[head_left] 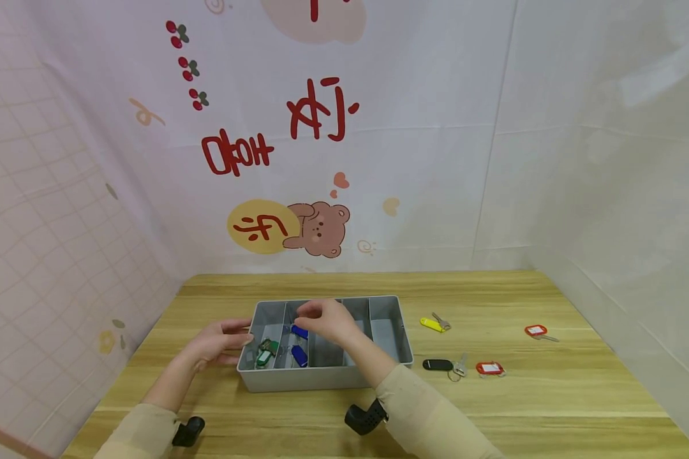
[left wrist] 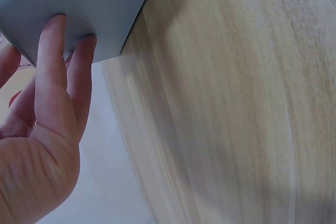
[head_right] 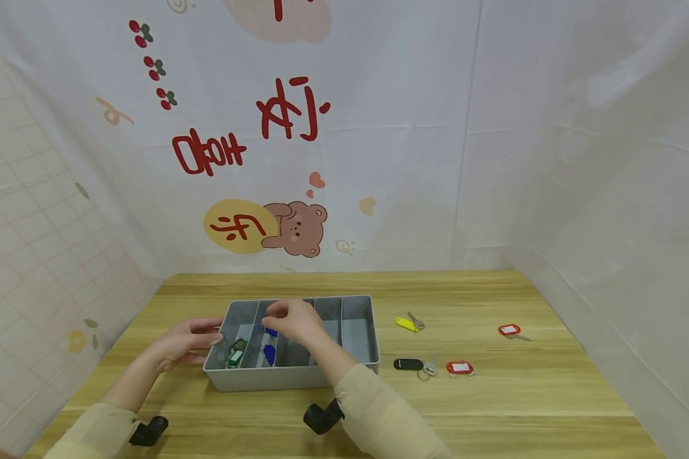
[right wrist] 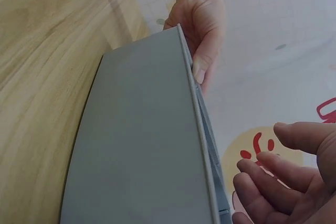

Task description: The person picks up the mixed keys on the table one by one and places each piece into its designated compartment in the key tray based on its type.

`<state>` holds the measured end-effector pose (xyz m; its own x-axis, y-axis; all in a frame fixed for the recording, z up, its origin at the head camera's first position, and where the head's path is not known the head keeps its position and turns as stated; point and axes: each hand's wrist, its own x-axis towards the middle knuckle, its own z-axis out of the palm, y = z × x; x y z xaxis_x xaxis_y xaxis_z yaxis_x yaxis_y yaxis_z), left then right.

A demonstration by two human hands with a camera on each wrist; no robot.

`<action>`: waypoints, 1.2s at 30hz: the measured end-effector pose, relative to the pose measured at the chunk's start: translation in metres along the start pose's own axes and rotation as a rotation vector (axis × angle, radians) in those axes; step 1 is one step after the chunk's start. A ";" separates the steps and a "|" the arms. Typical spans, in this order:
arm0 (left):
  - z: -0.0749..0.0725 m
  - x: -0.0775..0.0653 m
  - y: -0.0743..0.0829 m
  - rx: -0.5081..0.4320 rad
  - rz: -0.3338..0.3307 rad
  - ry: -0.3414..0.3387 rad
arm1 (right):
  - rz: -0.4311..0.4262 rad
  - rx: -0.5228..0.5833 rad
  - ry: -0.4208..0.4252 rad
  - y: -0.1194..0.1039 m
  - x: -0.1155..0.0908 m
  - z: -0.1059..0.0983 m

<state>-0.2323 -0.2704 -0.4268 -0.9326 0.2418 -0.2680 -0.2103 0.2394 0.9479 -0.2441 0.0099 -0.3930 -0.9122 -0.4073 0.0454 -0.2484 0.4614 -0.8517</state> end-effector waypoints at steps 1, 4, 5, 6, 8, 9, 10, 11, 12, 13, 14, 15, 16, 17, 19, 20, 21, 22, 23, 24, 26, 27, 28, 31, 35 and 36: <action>0.000 0.000 0.000 -0.002 -0.001 0.000 | -0.007 -0.001 -0.001 0.000 -0.001 -0.001; 0.000 0.000 0.000 -0.005 -0.002 -0.002 | -0.027 -0.001 -0.001 -0.001 -0.005 -0.003; 0.000 0.000 0.001 -0.006 -0.003 -0.003 | -0.030 0.000 0.000 -0.001 -0.006 -0.003; 0.000 0.000 0.001 -0.007 -0.004 -0.003 | -0.034 0.004 0.002 -0.002 -0.007 -0.004; 0.000 0.000 0.001 -0.010 -0.004 -0.005 | -0.044 0.011 0.006 -0.002 -0.009 -0.005; 0.000 0.000 0.001 -0.013 -0.004 -0.006 | -0.046 0.015 0.009 -0.002 -0.011 -0.005; 0.000 0.000 0.001 -0.015 -0.004 -0.006 | -0.044 0.020 0.013 -0.001 -0.012 -0.006; 0.000 0.000 0.001 -0.017 -0.003 -0.006 | -0.043 0.026 0.015 -0.001 -0.014 -0.006; 0.000 0.000 0.001 -0.017 -0.002 -0.007 | -0.042 0.031 0.018 -0.001 -0.015 -0.007; 0.000 0.000 0.001 -0.018 -0.002 -0.006 | -0.040 0.035 0.021 -0.001 -0.017 -0.008; 0.000 0.000 0.000 -0.017 -0.001 -0.006 | -0.037 0.040 0.024 -0.001 -0.019 -0.009; 0.000 0.000 0.000 -0.017 -0.002 -0.004 | -0.035 0.045 0.026 -0.001 -0.020 -0.011; 0.000 0.000 0.000 -0.018 -0.002 -0.004 | -0.038 0.049 0.028 -0.001 -0.022 -0.012; 0.000 0.000 0.000 -0.018 -0.002 -0.004 | -0.044 0.052 0.029 -0.001 -0.024 -0.014; 0.000 0.000 0.000 -0.018 -0.002 -0.004 | -0.051 0.054 0.032 0.000 -0.027 -0.016; 0.000 0.000 0.000 -0.017 -0.001 -0.004 | -0.056 0.052 0.034 0.000 -0.028 -0.017; 0.000 0.000 0.000 -0.019 -0.001 -0.005 | -0.062 0.049 0.035 0.001 -0.030 -0.018; 0.000 0.000 0.001 -0.017 -0.001 -0.006 | -0.068 0.048 0.037 0.002 -0.031 -0.020; 0.000 0.000 0.001 -0.015 0.000 -0.006 | -0.074 0.046 0.036 0.003 -0.032 -0.021; 0.000 0.000 0.001 -0.014 0.000 -0.006 | -0.080 0.046 0.035 0.004 -0.033 -0.022; 0.000 0.000 0.001 -0.010 0.001 -0.006 | -0.104 0.038 0.031 0.006 -0.036 -0.024; 0.000 0.000 0.001 -0.010 0.002 -0.007 | -0.115 0.035 0.029 0.007 -0.037 -0.026; 0.000 0.000 0.001 -0.010 0.003 -0.010 | -0.126 0.032 0.027 0.008 -0.038 -0.027; -0.001 0.000 0.001 -0.013 0.007 -0.019 | -0.146 0.009 0.028 0.010 -0.042 -0.031; -0.001 0.000 0.001 -0.018 0.008 -0.024 | -0.156 -0.022 0.039 0.013 -0.046 -0.037; -0.001 0.000 0.001 -0.017 0.007 -0.024 | -0.158 -0.022 0.040 0.014 -0.048 -0.038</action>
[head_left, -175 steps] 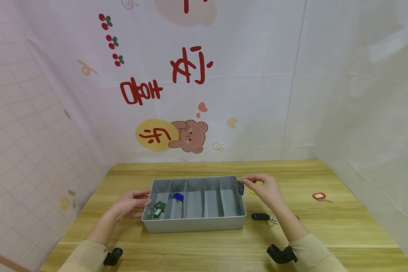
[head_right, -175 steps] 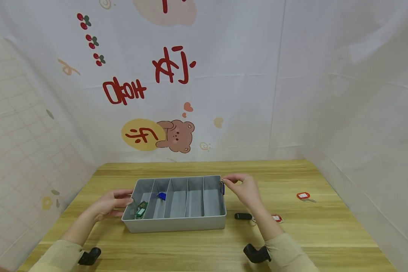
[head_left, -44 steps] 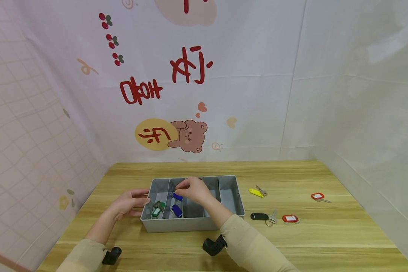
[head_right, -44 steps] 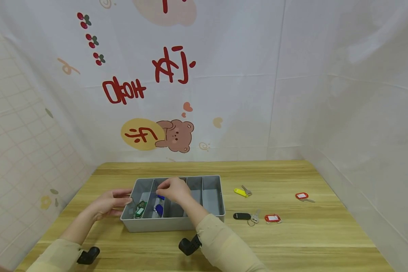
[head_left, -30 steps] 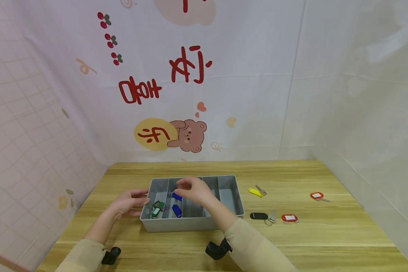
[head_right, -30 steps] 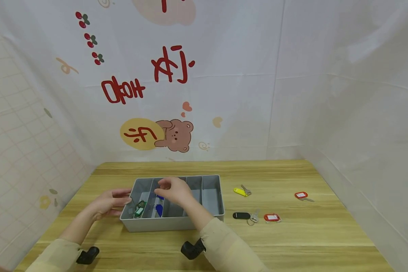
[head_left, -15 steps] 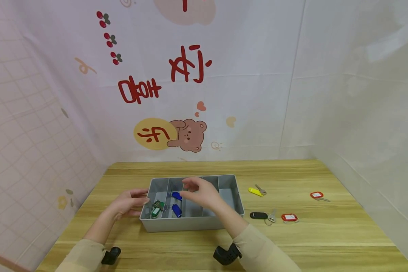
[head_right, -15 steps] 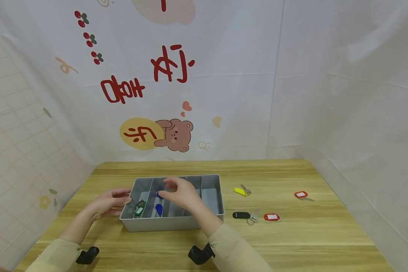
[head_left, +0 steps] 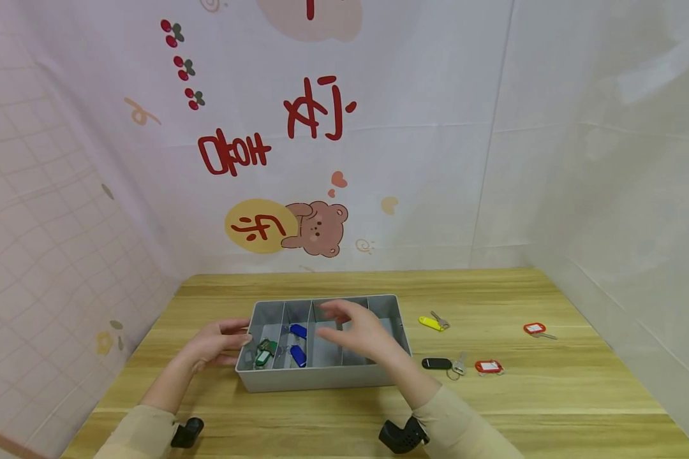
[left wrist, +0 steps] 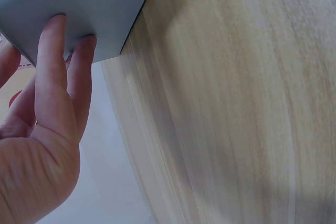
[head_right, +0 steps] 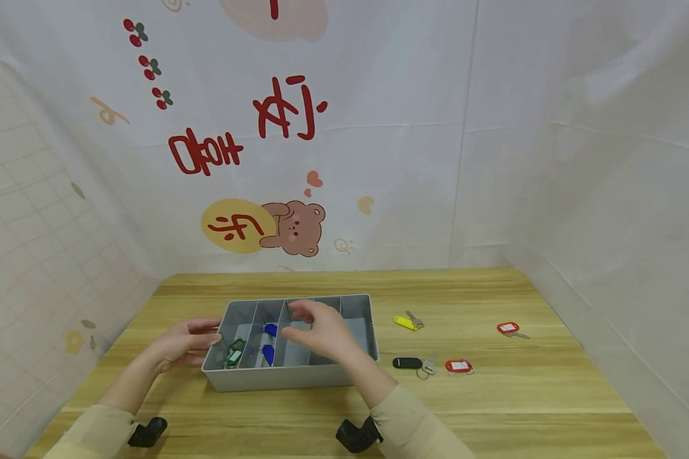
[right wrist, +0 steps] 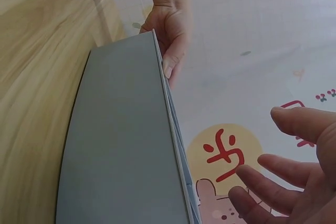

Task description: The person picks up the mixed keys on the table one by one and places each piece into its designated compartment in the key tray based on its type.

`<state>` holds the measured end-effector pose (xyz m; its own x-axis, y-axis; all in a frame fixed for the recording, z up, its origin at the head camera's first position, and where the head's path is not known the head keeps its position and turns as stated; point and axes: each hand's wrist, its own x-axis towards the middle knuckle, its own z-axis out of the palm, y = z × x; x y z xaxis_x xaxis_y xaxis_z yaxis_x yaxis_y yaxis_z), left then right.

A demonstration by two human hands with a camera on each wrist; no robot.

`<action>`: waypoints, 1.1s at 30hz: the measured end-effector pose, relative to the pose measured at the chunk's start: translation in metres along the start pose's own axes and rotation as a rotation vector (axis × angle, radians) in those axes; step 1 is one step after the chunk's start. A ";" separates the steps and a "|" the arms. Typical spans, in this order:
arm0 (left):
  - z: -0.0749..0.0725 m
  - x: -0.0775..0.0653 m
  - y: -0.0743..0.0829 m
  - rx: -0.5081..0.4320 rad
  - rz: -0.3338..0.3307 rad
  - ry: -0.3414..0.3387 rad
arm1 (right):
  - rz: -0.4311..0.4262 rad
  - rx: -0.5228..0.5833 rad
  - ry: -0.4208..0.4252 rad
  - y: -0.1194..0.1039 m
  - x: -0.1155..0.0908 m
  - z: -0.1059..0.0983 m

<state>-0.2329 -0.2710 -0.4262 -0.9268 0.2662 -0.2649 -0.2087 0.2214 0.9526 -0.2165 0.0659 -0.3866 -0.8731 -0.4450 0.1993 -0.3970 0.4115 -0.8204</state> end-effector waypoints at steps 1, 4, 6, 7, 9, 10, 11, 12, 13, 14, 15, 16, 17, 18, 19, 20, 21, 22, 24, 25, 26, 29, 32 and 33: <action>0.000 0.000 0.000 -0.001 -0.001 0.001 | -0.002 -0.006 0.001 0.001 -0.001 -0.002; 0.000 0.000 0.000 -0.003 -0.005 0.007 | -0.007 -0.008 0.006 0.003 -0.005 -0.006; 0.000 0.000 0.000 -0.004 -0.007 0.011 | -0.017 -0.020 0.010 0.005 -0.007 -0.009; 0.000 0.000 0.000 -0.003 -0.008 0.011 | -0.020 -0.029 0.013 0.006 -0.007 -0.010; 0.000 0.000 0.000 -0.003 -0.008 0.010 | -0.029 -0.045 0.022 0.007 -0.009 -0.012; 0.000 -0.001 0.000 -0.001 -0.007 0.009 | -0.036 -0.052 0.027 0.008 -0.010 -0.013; 0.001 -0.001 0.000 -0.002 -0.007 0.011 | -0.040 -0.055 0.030 0.009 -0.012 -0.014; 0.001 -0.001 0.000 -0.003 -0.007 0.011 | -0.041 -0.060 0.035 0.011 -0.013 -0.015; 0.001 -0.001 0.000 -0.005 -0.007 0.011 | -0.045 -0.062 0.039 0.012 -0.013 -0.016; 0.001 -0.001 0.000 -0.008 -0.008 0.013 | -0.049 -0.064 0.044 0.013 -0.014 -0.016; 0.001 -0.001 0.000 -0.009 -0.008 0.013 | -0.052 -0.066 0.050 0.014 -0.015 -0.017; 0.001 -0.001 0.000 -0.011 -0.008 0.014 | -0.056 -0.069 0.054 0.015 -0.016 -0.018; 0.001 -0.001 0.000 -0.015 -0.009 0.015 | -0.059 -0.072 0.057 0.017 -0.016 -0.019; 0.001 -0.001 0.000 -0.015 -0.009 0.014 | -0.063 -0.072 0.059 0.018 -0.017 -0.020; 0.001 0.000 0.000 -0.015 -0.008 0.013 | -0.070 -0.073 0.061 0.019 -0.017 -0.021; 0.001 0.000 0.000 -0.014 -0.008 0.012 | -0.077 -0.079 0.064 0.021 -0.018 -0.023; 0.000 0.000 0.000 -0.013 -0.008 0.011 | -0.083 -0.080 0.065 0.022 -0.018 -0.024; 0.000 0.000 0.000 -0.013 -0.007 0.010 | -0.091 -0.082 0.065 0.023 -0.019 -0.026; 0.000 0.000 0.000 -0.010 -0.007 0.009 | -0.107 -0.093 0.065 0.026 -0.021 -0.029; 0.000 0.000 0.000 -0.011 -0.008 0.009 | -0.113 -0.099 0.067 0.028 -0.022 -0.030; 0.000 0.000 0.000 -0.011 -0.008 0.009 | -0.119 -0.102 0.068 0.030 -0.023 -0.032; 0.000 0.001 0.000 -0.012 -0.009 0.008 | -0.133 -0.106 0.074 0.034 -0.026 -0.037; 0.000 0.000 0.000 -0.012 -0.011 0.008 | -0.161 -0.117 0.091 0.040 -0.029 -0.040; 0.000 0.000 0.000 -0.013 -0.011 0.008 | -0.171 -0.124 0.099 0.042 -0.030 -0.042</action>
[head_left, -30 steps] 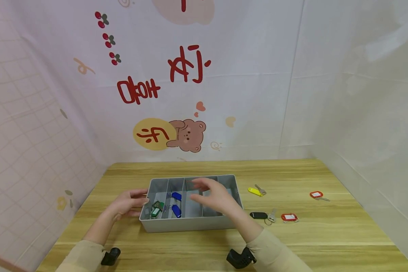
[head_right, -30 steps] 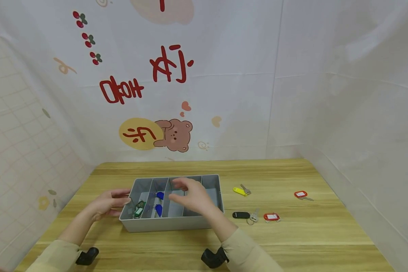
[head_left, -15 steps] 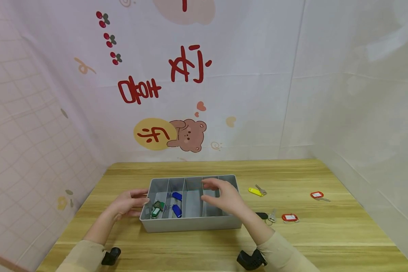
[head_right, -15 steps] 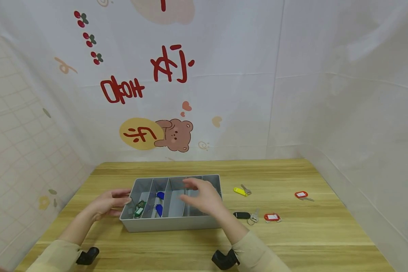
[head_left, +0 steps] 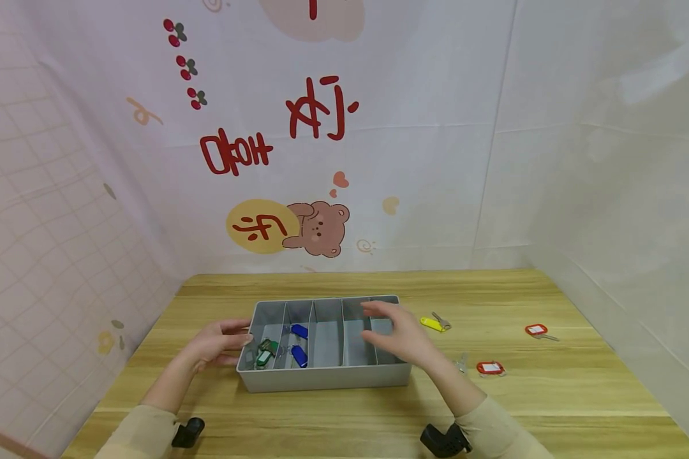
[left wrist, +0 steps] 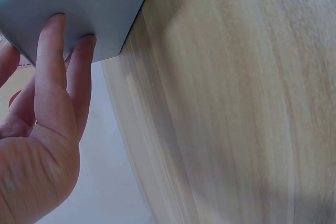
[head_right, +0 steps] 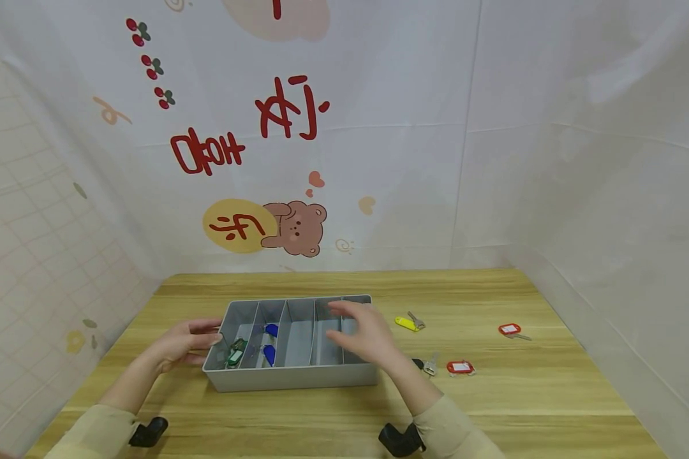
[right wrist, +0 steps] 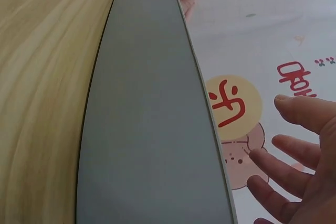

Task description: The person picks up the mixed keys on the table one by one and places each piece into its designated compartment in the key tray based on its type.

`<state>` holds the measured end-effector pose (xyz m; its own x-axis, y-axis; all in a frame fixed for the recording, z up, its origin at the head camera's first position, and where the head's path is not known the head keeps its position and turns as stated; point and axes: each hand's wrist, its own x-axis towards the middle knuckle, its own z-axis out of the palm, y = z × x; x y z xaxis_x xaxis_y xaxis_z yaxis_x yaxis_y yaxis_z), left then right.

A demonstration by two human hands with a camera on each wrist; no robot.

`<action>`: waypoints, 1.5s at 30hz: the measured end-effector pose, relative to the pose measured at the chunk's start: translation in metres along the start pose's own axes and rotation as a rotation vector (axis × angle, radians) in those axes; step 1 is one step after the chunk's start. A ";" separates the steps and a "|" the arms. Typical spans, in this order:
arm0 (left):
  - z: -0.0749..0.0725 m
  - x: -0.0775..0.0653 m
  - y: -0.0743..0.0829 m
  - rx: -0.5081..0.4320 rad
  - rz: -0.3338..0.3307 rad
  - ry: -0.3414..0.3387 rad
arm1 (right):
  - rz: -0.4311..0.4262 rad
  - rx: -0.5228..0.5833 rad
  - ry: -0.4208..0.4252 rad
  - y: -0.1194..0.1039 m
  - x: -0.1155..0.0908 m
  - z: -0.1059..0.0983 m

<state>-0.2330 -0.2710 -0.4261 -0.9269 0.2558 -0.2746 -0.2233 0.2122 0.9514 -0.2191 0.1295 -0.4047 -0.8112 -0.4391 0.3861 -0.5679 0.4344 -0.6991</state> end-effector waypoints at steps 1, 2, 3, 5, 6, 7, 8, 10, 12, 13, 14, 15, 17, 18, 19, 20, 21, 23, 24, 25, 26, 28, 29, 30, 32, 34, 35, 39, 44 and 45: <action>0.000 0.000 0.000 0.000 -0.001 0.001 | -0.011 -0.020 0.010 0.002 -0.001 -0.001; 0.000 0.000 0.000 0.001 -0.001 0.001 | -0.020 -0.033 0.020 0.004 -0.002 -0.003; 0.000 0.000 0.000 0.000 -0.002 0.002 | -0.031 -0.055 0.033 0.005 -0.004 -0.004; 0.000 0.000 0.000 -0.001 -0.004 0.004 | -0.055 -0.096 0.058 0.008 -0.006 -0.008; 0.000 0.000 0.000 -0.001 -0.004 0.005 | -0.067 -0.119 0.071 0.010 -0.007 -0.010; 0.000 0.000 0.000 0.000 -0.006 0.005 | -0.086 -0.141 0.082 0.011 -0.008 -0.012; 0.000 0.000 0.000 0.000 -0.006 0.004 | -0.105 -0.158 0.092 0.013 -0.009 -0.014; 0.000 0.000 0.000 0.003 -0.007 0.003 | -0.147 -0.198 0.113 0.016 -0.012 -0.018; 0.000 0.000 0.000 0.005 -0.006 0.000 | -0.170 -0.218 0.128 0.020 -0.015 -0.023; 0.000 0.000 0.000 0.004 -0.005 -0.002 | -0.178 -0.222 0.131 0.023 -0.017 -0.026; 0.000 0.000 0.000 0.005 -0.005 -0.003 | -0.177 -0.224 0.133 0.025 -0.019 -0.028; 0.000 0.000 0.001 0.004 -0.005 -0.003 | -0.178 -0.217 0.134 0.027 -0.022 -0.031; 0.000 0.000 0.001 0.002 -0.007 -0.002 | -0.173 -0.206 0.131 0.031 -0.026 -0.036; 0.000 0.000 0.001 0.002 -0.008 0.000 | -0.173 -0.203 0.131 0.034 -0.028 -0.039; 0.001 0.000 0.001 0.002 -0.009 0.002 | -0.177 -0.204 0.132 0.036 -0.030 -0.041; 0.001 0.000 0.001 0.002 -0.011 0.003 | -0.182 -0.205 0.134 0.038 -0.032 -0.043; 0.001 0.000 0.001 0.002 -0.011 0.005 | -0.190 -0.211 0.141 0.040 -0.034 -0.046; 0.001 0.000 0.001 0.005 -0.012 0.007 | -0.198 -0.234 0.152 0.046 -0.038 -0.050; 0.001 0.000 0.001 0.005 -0.011 0.010 | -0.203 -0.241 0.157 0.048 -0.040 -0.053; 0.001 0.000 0.001 0.003 -0.011 0.011 | -0.207 -0.252 0.162 0.051 -0.042 -0.055; 0.001 0.000 0.001 0.002 -0.011 0.011 | -0.204 -0.259 0.164 0.053 -0.044 -0.058; 0.001 0.000 0.001 0.003 -0.009 0.012 | -0.200 -0.272 0.166 0.058 -0.049 -0.063; 0.001 0.000 0.002 0.002 -0.008 0.010 | -0.197 -0.275 0.167 0.059 -0.051 -0.066; 0.001 0.000 0.002 -0.001 -0.007 0.008 | -0.192 -0.275 0.165 0.061 -0.053 -0.069; 0.001 0.000 0.002 -0.001 -0.005 0.006 | -0.178 -0.284 0.158 0.063 -0.057 -0.075; 0.001 0.001 0.002 -0.001 -0.004 0.005 | -0.166 -0.295 0.152 0.065 -0.061 -0.080; 0.001 0.001 0.002 -0.001 -0.005 0.005 | -0.160 -0.301 0.148 0.066 -0.063 -0.083; 0.001 0.001 0.003 0.003 -0.003 0.005 | -0.154 -0.321 0.144 0.070 -0.072 -0.092; 0.001 0.001 0.002 0.004 -0.001 0.012 | -0.166 -0.323 0.145 0.078 -0.081 -0.103; 0.001 0.001 0.002 0.004 -0.001 0.013 | -0.166 -0.326 0.147 0.080 -0.083 -0.104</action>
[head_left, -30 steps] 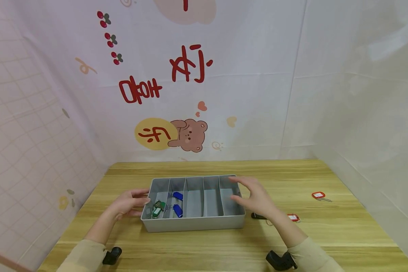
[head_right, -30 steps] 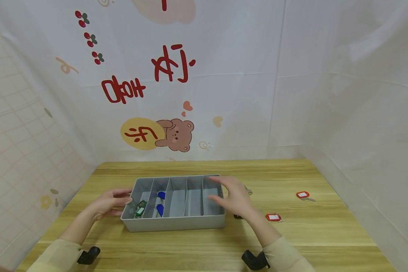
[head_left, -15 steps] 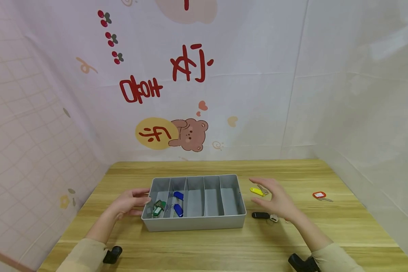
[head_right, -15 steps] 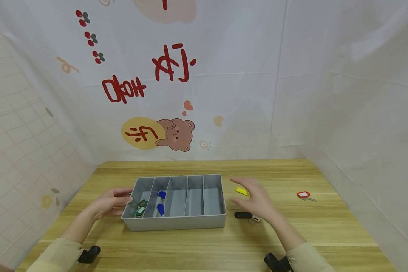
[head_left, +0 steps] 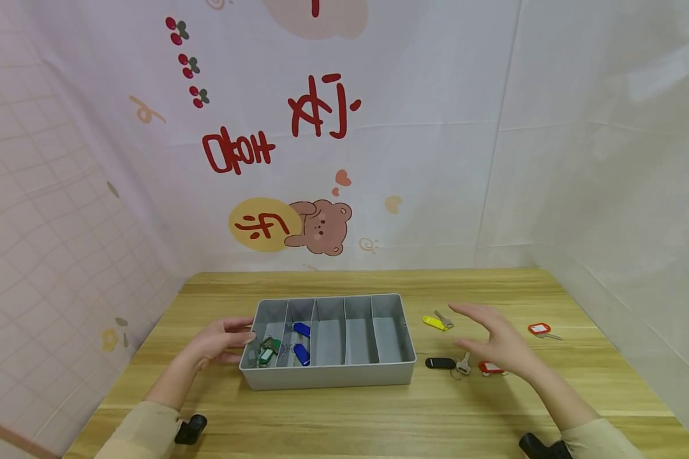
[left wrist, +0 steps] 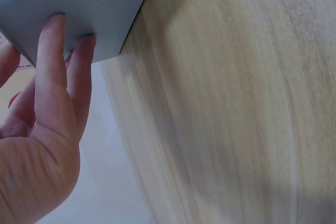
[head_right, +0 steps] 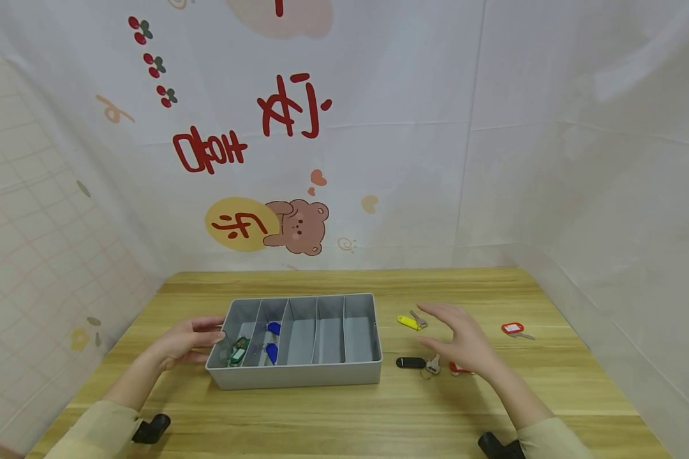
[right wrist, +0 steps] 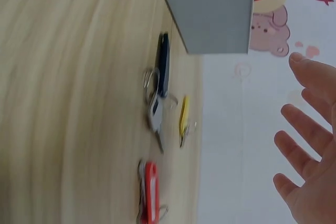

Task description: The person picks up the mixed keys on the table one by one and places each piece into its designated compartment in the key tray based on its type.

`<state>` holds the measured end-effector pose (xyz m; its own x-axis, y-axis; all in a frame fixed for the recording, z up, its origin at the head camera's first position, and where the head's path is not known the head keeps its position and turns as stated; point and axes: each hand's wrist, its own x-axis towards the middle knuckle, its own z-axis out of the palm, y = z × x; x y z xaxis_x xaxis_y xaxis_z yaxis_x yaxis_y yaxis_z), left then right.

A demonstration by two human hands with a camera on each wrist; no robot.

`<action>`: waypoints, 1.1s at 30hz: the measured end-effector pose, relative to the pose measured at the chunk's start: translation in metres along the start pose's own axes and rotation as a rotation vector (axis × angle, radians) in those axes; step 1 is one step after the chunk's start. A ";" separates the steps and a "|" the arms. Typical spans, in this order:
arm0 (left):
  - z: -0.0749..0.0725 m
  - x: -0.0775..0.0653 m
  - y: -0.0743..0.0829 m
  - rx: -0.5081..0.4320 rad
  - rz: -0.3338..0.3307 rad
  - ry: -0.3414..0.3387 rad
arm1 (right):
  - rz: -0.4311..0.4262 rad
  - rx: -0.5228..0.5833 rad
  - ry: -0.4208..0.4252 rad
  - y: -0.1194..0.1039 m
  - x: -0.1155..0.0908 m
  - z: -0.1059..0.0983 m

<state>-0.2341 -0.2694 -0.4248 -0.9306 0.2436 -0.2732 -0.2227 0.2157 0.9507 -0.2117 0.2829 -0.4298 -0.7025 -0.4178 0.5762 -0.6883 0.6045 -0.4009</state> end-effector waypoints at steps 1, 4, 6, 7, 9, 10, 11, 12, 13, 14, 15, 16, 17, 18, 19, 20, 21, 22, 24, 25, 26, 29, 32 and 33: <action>0.000 0.000 0.000 0.000 0.000 0.001 | 0.003 -0.004 0.001 0.002 -0.002 -0.002; 0.000 0.000 -0.001 -0.004 0.001 -0.001 | 0.006 -0.024 0.005 0.006 -0.008 -0.006; 0.000 0.001 -0.001 -0.004 0.000 -0.002 | 0.010 -0.031 0.008 0.009 -0.012 -0.009; 0.000 0.000 -0.001 -0.003 0.000 -0.002 | 0.010 -0.037 0.009 0.010 -0.014 -0.010; 0.000 0.000 -0.001 -0.001 -0.002 0.000 | 0.009 -0.046 0.014 0.012 -0.017 -0.012; 0.000 0.000 -0.001 0.002 -0.001 0.000 | 0.009 -0.051 0.015 0.014 -0.019 -0.014; 0.000 0.000 -0.001 0.003 0.000 -0.001 | 0.008 -0.057 0.017 0.015 -0.020 -0.015; 0.000 0.000 -0.001 0.001 0.001 -0.002 | 0.002 -0.067 0.018 0.016 -0.022 -0.016; 0.000 0.000 -0.001 0.002 0.002 -0.004 | -0.003 -0.072 0.020 0.017 -0.023 -0.017; 0.000 0.000 -0.001 0.002 0.004 -0.006 | -0.005 -0.074 0.019 0.018 -0.025 -0.018; 0.000 -0.001 -0.001 0.002 0.005 -0.008 | -0.009 -0.076 0.019 0.019 -0.026 -0.019; 0.000 -0.001 -0.001 0.002 0.007 -0.011 | -0.012 -0.079 0.018 0.020 -0.028 -0.020; 0.000 -0.001 -0.001 0.002 0.008 -0.013 | -0.012 -0.078 0.018 0.021 -0.029 -0.021; 0.000 0.000 -0.001 0.002 0.009 -0.014 | -0.011 -0.076 0.018 0.022 -0.031 -0.022; -0.001 0.000 -0.001 0.003 0.009 -0.015 | -0.006 -0.078 0.018 0.023 -0.032 -0.023; -0.001 0.000 -0.001 0.001 0.009 -0.015 | -0.003 -0.083 0.018 0.024 -0.034 -0.024; -0.001 0.000 -0.001 -0.002 0.008 -0.015 | -0.001 -0.086 0.016 0.026 -0.036 -0.025; -0.001 0.000 -0.001 -0.002 0.007 -0.014 | 0.004 -0.090 0.012 0.027 -0.038 -0.026; -0.001 0.000 -0.001 0.000 0.006 -0.011 | 0.011 -0.107 0.005 0.029 -0.042 -0.027; -0.001 0.000 -0.001 0.000 0.006 -0.009 | 0.011 -0.115 0.002 0.030 -0.043 -0.027; -0.001 0.000 -0.001 0.000 0.006 -0.008 | 0.010 -0.121 -0.003 0.031 -0.045 -0.028; -0.001 0.000 -0.002 0.003 0.007 -0.006 | 0.004 -0.147 -0.011 0.033 -0.049 -0.029; -0.001 0.000 -0.002 -0.001 0.006 -0.007 | 0.010 -0.193 -0.025 0.034 -0.053 -0.029; -0.001 0.000 -0.002 0.000 0.006 -0.006 | 0.018 -0.209 -0.031 0.034 -0.054 -0.030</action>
<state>-0.2342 -0.2710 -0.4267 -0.9300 0.2510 -0.2687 -0.2174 0.2140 0.9523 -0.1916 0.3463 -0.4539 -0.7217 -0.4243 0.5468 -0.6254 0.7384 -0.2524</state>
